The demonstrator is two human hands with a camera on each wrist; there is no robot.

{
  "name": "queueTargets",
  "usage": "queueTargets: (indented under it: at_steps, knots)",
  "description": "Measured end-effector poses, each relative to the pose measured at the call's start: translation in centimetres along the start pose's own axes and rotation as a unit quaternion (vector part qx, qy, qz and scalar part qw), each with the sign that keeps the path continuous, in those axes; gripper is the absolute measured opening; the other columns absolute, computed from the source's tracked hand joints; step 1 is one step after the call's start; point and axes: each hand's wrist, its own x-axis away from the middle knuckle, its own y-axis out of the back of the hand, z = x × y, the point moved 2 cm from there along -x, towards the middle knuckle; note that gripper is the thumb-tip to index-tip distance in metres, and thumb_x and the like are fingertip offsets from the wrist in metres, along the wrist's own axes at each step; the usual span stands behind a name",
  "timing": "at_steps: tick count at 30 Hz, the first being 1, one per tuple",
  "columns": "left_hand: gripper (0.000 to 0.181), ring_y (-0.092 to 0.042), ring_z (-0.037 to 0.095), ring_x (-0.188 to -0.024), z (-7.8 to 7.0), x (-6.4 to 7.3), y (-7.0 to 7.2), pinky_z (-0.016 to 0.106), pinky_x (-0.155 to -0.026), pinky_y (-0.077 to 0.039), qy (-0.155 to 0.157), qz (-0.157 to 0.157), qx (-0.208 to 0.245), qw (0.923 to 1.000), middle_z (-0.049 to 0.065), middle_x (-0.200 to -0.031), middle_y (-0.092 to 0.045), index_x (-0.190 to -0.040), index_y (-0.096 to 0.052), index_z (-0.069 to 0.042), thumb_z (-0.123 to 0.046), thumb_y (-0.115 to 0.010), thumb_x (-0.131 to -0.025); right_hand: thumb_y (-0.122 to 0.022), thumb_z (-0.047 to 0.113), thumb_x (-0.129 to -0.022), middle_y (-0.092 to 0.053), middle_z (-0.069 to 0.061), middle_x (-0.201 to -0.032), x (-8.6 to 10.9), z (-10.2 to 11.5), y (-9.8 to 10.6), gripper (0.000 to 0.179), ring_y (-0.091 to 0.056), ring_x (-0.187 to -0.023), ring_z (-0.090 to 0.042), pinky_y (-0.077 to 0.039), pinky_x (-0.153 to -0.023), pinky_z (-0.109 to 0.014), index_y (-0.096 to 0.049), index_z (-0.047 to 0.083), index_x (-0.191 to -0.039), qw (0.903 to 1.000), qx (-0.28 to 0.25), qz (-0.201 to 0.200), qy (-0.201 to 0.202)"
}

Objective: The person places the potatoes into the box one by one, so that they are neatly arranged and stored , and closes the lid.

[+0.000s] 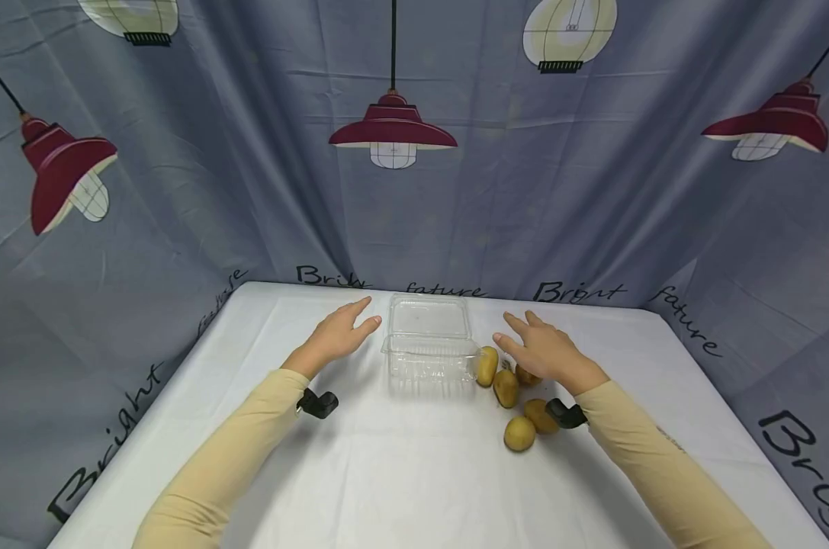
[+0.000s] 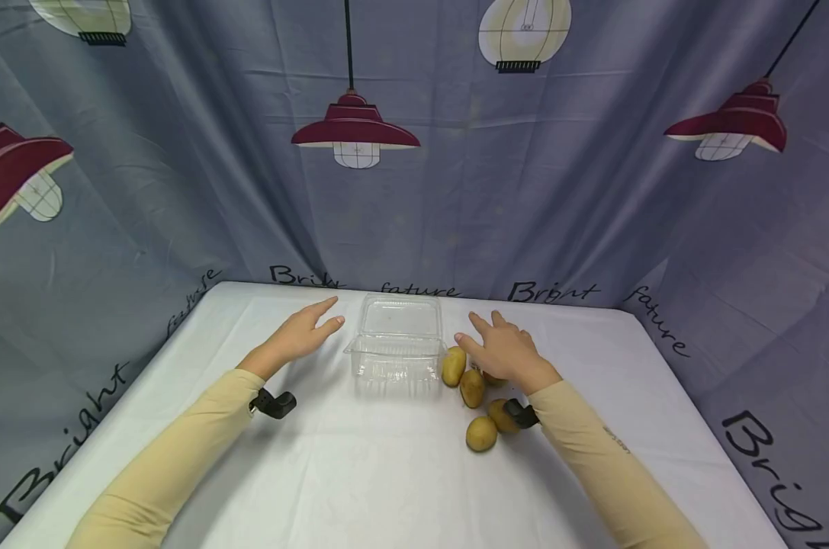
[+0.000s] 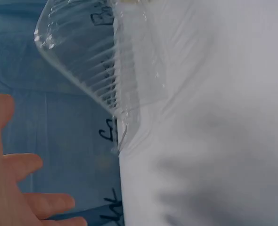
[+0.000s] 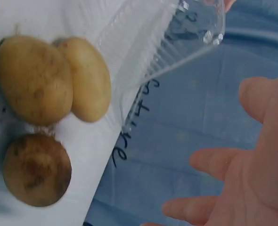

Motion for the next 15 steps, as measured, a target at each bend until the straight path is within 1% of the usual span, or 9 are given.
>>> queueTargets:
  at_steps: [3, 5, 8, 10, 13, 15]
  knots:
    - [0.069, -0.034, 0.042, -0.151, 0.1, 0.0, -0.7, 0.058, -0.123, -0.029, 0.003, 0.009, 0.039, 0.9992, 0.018, -0.164, -0.036, -0.161, -0.03, -0.011, -0.048, -0.043, -0.105, -0.033, 0.057, -0.106, -0.026, -0.039, -0.159, -0.1, 0.5, -0.5, 0.073, -0.034, -0.142, -0.061, -0.034, -0.109, -0.075, -0.033, 0.007, -0.16, 0.9999, -0.009, 0.002, 0.009]
    - [0.068, -0.039, 0.044, -0.148, 0.2, -0.1, -1.3, 0.059, -0.121, -0.033, 0.008, 0.011, 0.057, 0.9983, 0.022, -0.161, -0.039, -0.16, -0.032, -0.01, -0.046, -0.044, -0.104, -0.034, 0.055, -0.106, -0.032, -0.037, -0.158, -0.1, 0.8, -0.8, 0.072, -0.035, -0.143, -0.058, -0.034, -0.11, -0.073, -0.035, 0.006, -0.159, 0.9997, -0.019, -0.001, 0.017]
    - [0.066, -0.046, 0.044, -0.143, 0.4, -0.2, -2.1, 0.06, -0.117, -0.038, 0.017, 0.008, 0.083, 0.9963, 0.025, -0.156, -0.045, -0.159, -0.035, -0.01, -0.044, -0.046, -0.104, -0.036, 0.052, -0.107, -0.043, -0.031, -0.155, -0.1, 1.1, -1.2, 0.069, -0.043, -0.141, -0.051, -0.038, -0.112, -0.068, -0.038, 0.005, -0.157, 0.9981, -0.048, -0.009, 0.037]
    - [0.064, -0.049, 0.044, -0.141, 0.5, -0.4, -2.7, 0.059, -0.115, -0.04, 0.023, 0.003, 0.101, 0.9946, 0.027, -0.152, -0.049, -0.157, -0.037, -0.008, -0.041, -0.047, -0.104, -0.038, 0.05, -0.107, -0.052, -0.028, -0.149, -0.1, 1.3, -1.4, 0.067, -0.051, -0.136, -0.048, -0.042, -0.11, -0.064, -0.04, 0.004, -0.156, 0.9962, -0.072, -0.013, 0.048]
    - [0.062, -0.052, 0.04, -0.139, 0.6, -0.6, -3.4, 0.056, -0.114, -0.043, 0.044, -0.003, 0.144, 0.9886, 0.023, -0.149, -0.054, -0.156, -0.04, -0.008, -0.039, -0.05, -0.103, -0.039, 0.046, -0.108, -0.063, -0.025, -0.137, -0.2, 1.8, -1.8, 0.063, -0.061, -0.127, -0.043, -0.047, -0.106, -0.06, -0.043, 0.003, -0.153, 0.9923, -0.106, -0.015, 0.062]
    - [0.061, -0.055, 0.039, -0.136, 0.7, -0.6, -4.0, 0.053, -0.11, -0.048, 0.06, -0.002, 0.181, 0.9817, 0.023, -0.148, -0.056, -0.156, -0.04, -0.009, -0.038, -0.051, -0.103, -0.039, 0.044, -0.108, -0.068, -0.023, -0.131, -0.3, 2.1, -2.1, 0.06, -0.063, -0.125, -0.041, -0.049, -0.105, -0.059, -0.047, 0.003, -0.151, 0.99, -0.124, -0.017, 0.065]
